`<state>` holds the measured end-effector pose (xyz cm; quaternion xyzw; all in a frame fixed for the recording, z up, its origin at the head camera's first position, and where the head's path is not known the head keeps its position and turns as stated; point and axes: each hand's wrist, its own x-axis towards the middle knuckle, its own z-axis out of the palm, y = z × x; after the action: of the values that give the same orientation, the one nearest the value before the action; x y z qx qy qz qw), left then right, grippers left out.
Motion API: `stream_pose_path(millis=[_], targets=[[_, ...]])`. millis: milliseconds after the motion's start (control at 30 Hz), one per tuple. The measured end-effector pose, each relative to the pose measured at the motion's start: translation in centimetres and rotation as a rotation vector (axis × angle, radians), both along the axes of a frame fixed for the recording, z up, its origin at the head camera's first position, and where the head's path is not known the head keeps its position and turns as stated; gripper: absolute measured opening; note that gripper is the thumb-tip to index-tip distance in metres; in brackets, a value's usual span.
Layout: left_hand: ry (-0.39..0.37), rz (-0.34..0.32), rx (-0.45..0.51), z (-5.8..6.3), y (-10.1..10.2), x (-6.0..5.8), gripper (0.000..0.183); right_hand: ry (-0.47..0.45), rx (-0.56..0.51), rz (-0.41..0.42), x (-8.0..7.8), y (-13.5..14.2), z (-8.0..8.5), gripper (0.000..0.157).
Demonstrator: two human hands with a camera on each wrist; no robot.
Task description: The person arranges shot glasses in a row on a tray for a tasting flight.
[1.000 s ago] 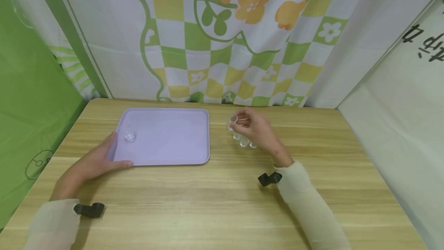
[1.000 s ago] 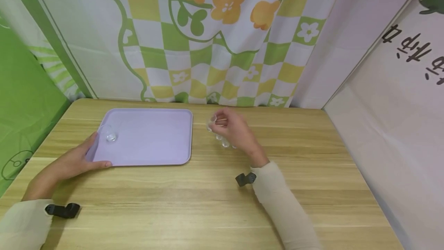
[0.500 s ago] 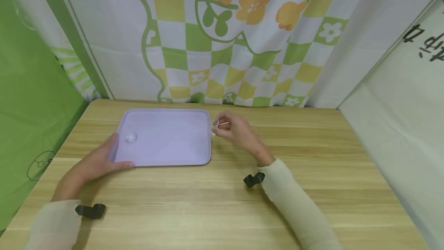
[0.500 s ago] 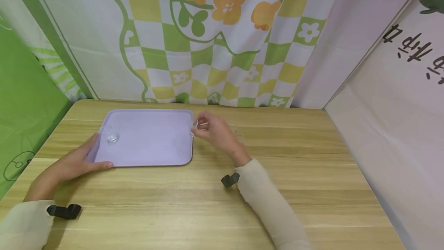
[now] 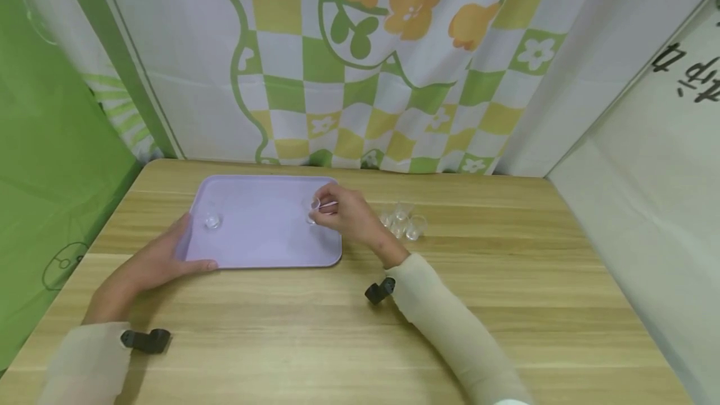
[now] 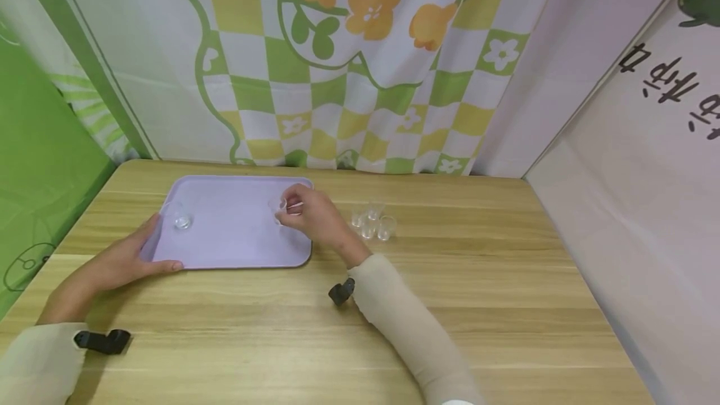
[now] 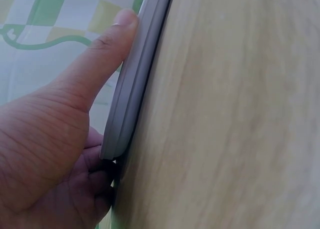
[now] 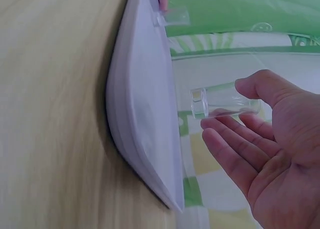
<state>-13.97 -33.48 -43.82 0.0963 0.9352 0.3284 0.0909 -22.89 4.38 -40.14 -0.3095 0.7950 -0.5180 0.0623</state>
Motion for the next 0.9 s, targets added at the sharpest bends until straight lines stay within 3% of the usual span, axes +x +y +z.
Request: stream_pose_path(millis=[500, 900], targets=[[0.026, -0.006, 0.001, -0.1, 0.1, -0.3, 0.128, 0.048, 0.154, 0.01, 0.1, -6.2, -0.8, 0.023], [0.049, -0.012, 0.027, -0.3, 0.1, -0.2, 0.127, 0.063, 0.176, -0.008, 0.7, -10.5, -1.2, 0.024]])
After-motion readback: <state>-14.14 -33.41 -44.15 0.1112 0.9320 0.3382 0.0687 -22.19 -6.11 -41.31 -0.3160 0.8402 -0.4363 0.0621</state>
